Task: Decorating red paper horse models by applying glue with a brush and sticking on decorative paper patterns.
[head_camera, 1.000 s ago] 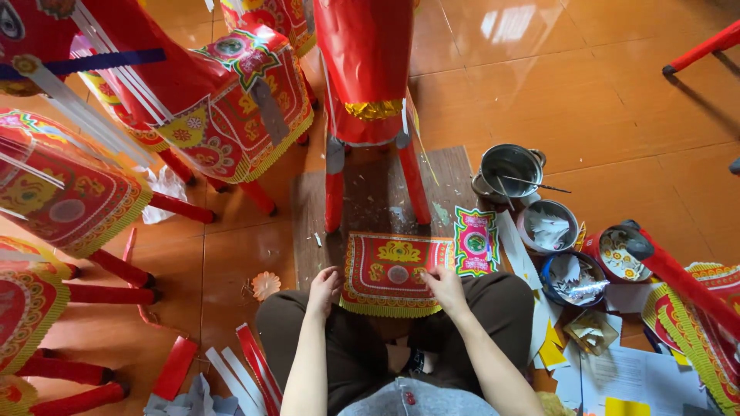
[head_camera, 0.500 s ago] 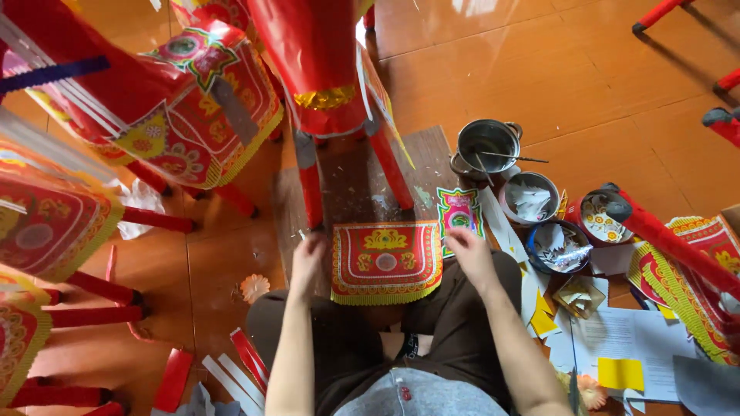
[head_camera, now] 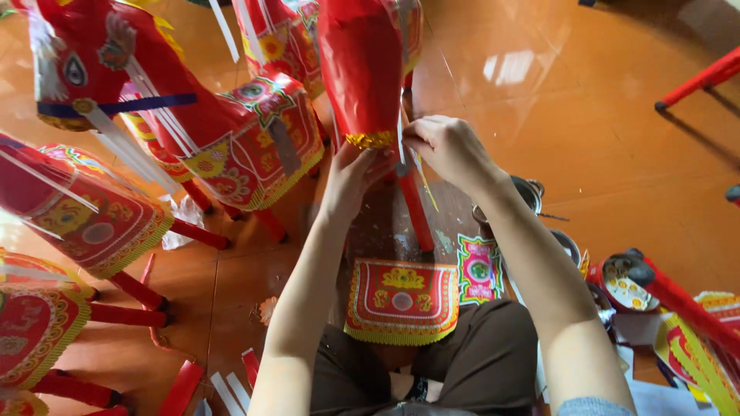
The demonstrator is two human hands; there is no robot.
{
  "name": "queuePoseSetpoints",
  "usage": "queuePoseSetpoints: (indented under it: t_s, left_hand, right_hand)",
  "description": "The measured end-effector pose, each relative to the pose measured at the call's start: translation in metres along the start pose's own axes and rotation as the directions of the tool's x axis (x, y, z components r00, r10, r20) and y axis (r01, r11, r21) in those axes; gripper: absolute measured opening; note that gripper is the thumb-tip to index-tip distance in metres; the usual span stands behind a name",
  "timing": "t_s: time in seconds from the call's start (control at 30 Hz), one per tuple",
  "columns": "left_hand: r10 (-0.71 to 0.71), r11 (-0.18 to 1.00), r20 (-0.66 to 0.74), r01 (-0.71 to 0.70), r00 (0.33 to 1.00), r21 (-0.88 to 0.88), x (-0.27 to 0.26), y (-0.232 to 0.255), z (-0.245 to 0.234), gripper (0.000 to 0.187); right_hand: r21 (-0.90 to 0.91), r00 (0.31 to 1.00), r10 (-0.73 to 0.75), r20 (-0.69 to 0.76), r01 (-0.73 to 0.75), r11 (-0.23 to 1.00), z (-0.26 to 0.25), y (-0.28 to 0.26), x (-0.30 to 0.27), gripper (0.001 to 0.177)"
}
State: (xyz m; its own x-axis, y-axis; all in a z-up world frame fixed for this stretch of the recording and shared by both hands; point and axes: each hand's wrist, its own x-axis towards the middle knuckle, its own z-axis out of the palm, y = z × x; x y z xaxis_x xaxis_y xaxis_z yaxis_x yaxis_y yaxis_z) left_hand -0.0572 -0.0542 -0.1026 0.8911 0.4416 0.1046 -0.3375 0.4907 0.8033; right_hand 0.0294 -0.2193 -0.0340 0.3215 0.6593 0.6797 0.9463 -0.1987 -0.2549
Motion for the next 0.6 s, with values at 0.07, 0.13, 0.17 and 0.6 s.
queuePoseSetpoints:
  t_s: [0.07, 0.13, 0.17, 0.6]
  left_hand:
    - [0.006, 0.999, -0.021, -0.007, 1.000, -0.043, 0.003, 0.005, 0.004, 0.030]
    - [0.003, 0.996, -0.043, -0.006, 0.999, -0.084, 0.009, 0.002, 0.006, 0.028]
    - [0.015, 0.998, -0.068, -0.019, 0.998, -0.058, 0.014, -0.002, 0.005, 0.026]
    - [0.111, 0.994, -0.209, -0.109, 0.972, 0.021, 0.036, -0.027, -0.002, 0.025]
  right_hand:
    - [0.007, 0.998, -0.060, 0.021, 0.060, 0.998, -0.007, -0.010, 0.009, 0.006]
    - [0.017, 0.993, -0.113, 0.044, 0.112, 0.994, -0.008, -0.009, 0.012, 0.007]
    - [0.012, 0.990, -0.130, 0.049, 0.130, 0.991, -0.004, -0.004, 0.012, 0.007]
    - [-0.136, 0.988, -0.089, -0.130, 0.071, 0.988, 0.040, 0.009, 0.001, 0.020]
